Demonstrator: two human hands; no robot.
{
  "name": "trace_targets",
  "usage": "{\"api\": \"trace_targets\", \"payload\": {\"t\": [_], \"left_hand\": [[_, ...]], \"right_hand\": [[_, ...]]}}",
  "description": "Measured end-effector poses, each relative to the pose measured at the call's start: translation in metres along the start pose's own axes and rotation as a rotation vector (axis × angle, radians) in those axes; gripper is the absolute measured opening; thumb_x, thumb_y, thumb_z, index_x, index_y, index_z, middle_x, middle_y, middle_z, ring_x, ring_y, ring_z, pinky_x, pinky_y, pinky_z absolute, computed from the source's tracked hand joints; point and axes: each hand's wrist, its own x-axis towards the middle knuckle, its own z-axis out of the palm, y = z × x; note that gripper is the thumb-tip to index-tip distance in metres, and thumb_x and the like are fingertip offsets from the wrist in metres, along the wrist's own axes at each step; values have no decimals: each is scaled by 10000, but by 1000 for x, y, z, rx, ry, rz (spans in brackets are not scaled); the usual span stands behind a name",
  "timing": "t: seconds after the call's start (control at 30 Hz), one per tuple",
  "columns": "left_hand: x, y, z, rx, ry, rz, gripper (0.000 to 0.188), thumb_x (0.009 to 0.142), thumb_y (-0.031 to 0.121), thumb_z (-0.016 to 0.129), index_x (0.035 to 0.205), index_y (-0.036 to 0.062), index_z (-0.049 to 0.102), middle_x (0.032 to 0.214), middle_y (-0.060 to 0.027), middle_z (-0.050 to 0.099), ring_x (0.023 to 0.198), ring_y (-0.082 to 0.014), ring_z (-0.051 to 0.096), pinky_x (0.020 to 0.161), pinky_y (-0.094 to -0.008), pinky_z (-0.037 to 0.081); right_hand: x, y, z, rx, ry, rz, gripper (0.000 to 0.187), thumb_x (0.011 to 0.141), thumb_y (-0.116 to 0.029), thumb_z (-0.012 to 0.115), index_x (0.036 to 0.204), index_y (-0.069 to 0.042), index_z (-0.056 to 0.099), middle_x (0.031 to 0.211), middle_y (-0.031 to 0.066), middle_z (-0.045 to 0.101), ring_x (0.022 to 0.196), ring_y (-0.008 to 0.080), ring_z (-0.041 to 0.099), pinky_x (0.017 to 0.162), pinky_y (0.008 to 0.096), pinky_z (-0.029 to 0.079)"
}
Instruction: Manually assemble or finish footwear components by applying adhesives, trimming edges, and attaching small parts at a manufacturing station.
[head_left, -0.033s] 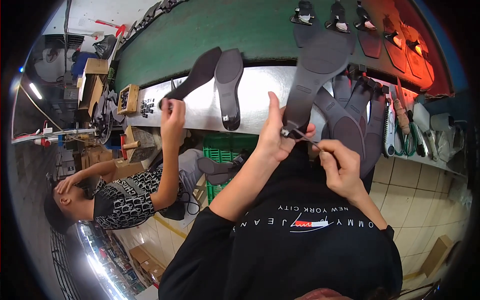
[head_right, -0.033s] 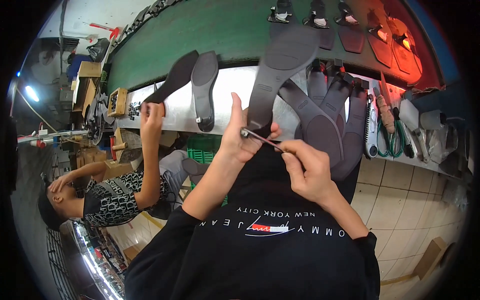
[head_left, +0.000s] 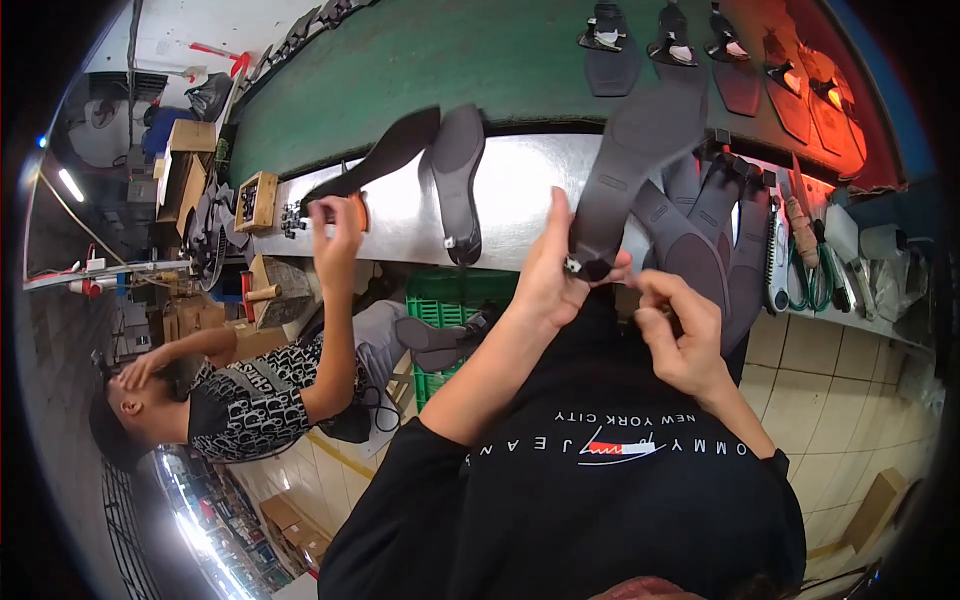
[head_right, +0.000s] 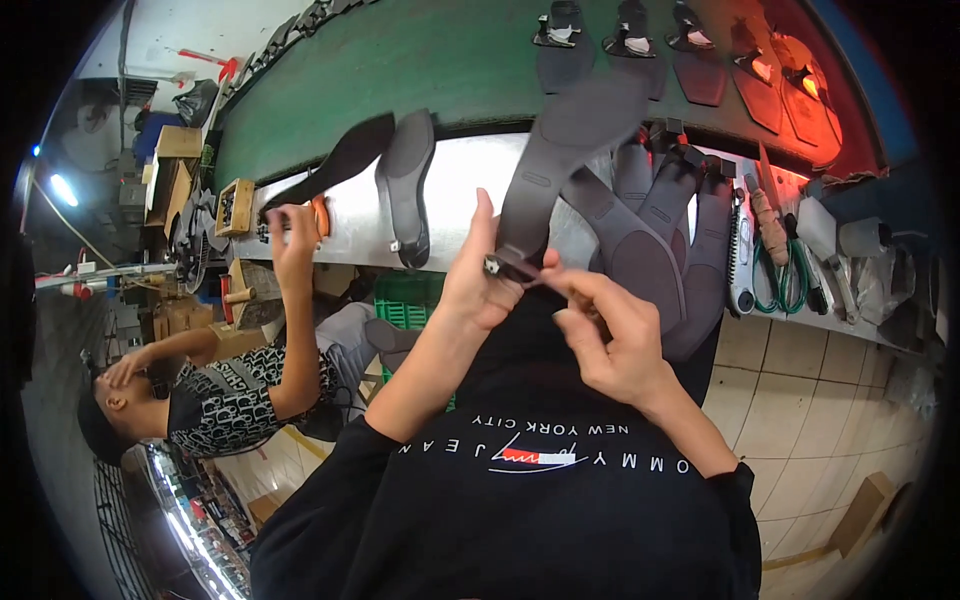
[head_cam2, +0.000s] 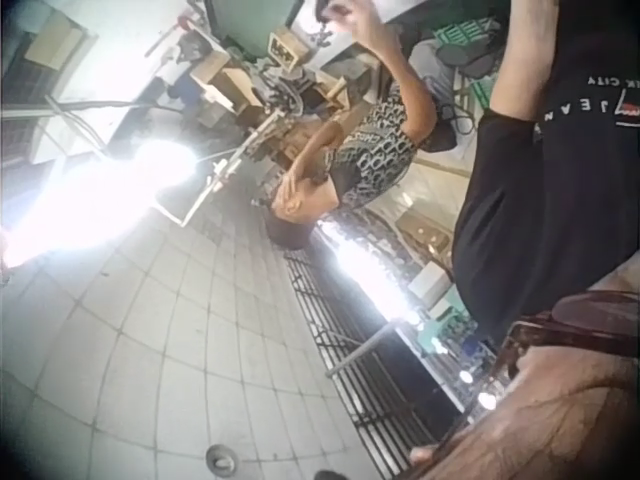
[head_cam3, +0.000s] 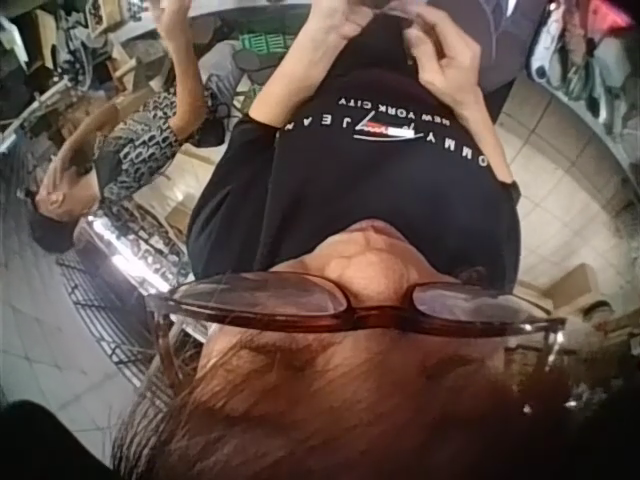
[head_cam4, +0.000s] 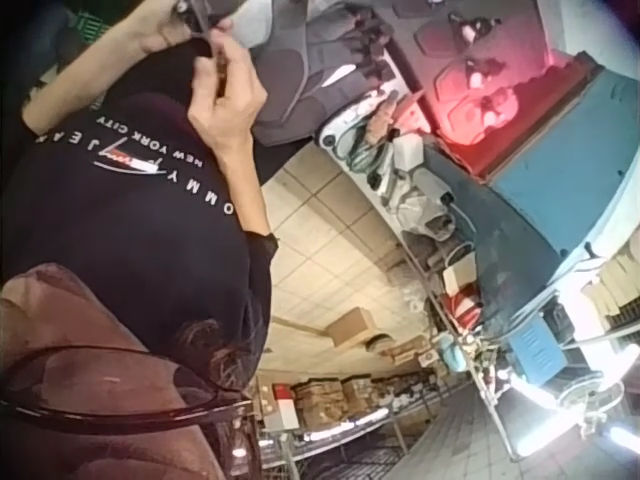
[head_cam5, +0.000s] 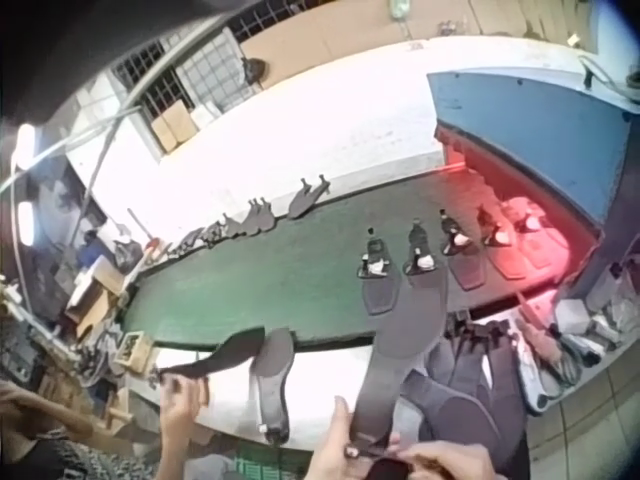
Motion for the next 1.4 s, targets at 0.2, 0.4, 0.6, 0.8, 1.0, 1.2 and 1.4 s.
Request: {"api": "trace_targets", "payload": {"t": [0.2,0.4,0.6,0.8,1.0,1.2,1.4], "left_hand": [[-5,-24,4,123,-75,80,479,977,455,464,885,5,598,718,-105,640,618,-197,655,517,-301,533],[-5,-33,7,125,-50,132,453,984,412,484,771,35,616,650,-55,601,557,-130,595,505,-269,485],[-1,-43,6,76,-36,174,347,994,361,486,796,82,543,688,-19,539,601,-110,558,514,-260,459],[8,-48,1,71,-99,166,336,987,332,509,760,89,552,650,-12,538,563,-96,547,487,-245,431],[12,-52,-1,-56,-48,-14,318,980,319,516,762,89,550,657,-20,547,564,-106,562,483,-257,436],[7,-48,18,-101,-50,45,306,985,321,506,788,87,522,678,-19,540,565,-100,548,490,-258,444],[0,-32,17,7,-112,195,336,973,291,548,682,124,524,613,52,480,541,-31,461,455,-207,345]], "right_hand": [[20,-4,6,-75,-27,43,552,700,-50,782,1226,-59,614,770,8,468,543,62,375,478,213,332],[21,2,8,-96,-81,26,448,697,-38,780,1132,-43,670,811,16,525,570,50,425,477,206,338],[20,6,7,37,-48,32,334,707,-3,753,1036,-13,699,866,54,592,616,73,516,498,209,380],[19,6,13,-67,46,-145,310,715,4,737,1021,4,690,856,67,595,615,110,552,514,235,418],[18,5,15,-335,68,-266,295,712,4,720,1004,-26,686,865,92,614,639,188,625,537,287,491],[22,3,13,-283,97,-264,284,720,2,719,999,-40,689,855,104,623,617,191,619,535,271,494],[27,2,18,-249,75,-384,327,735,-37,734,1057,-30,675,909,105,602,587,180,581,502,267,470]]}}
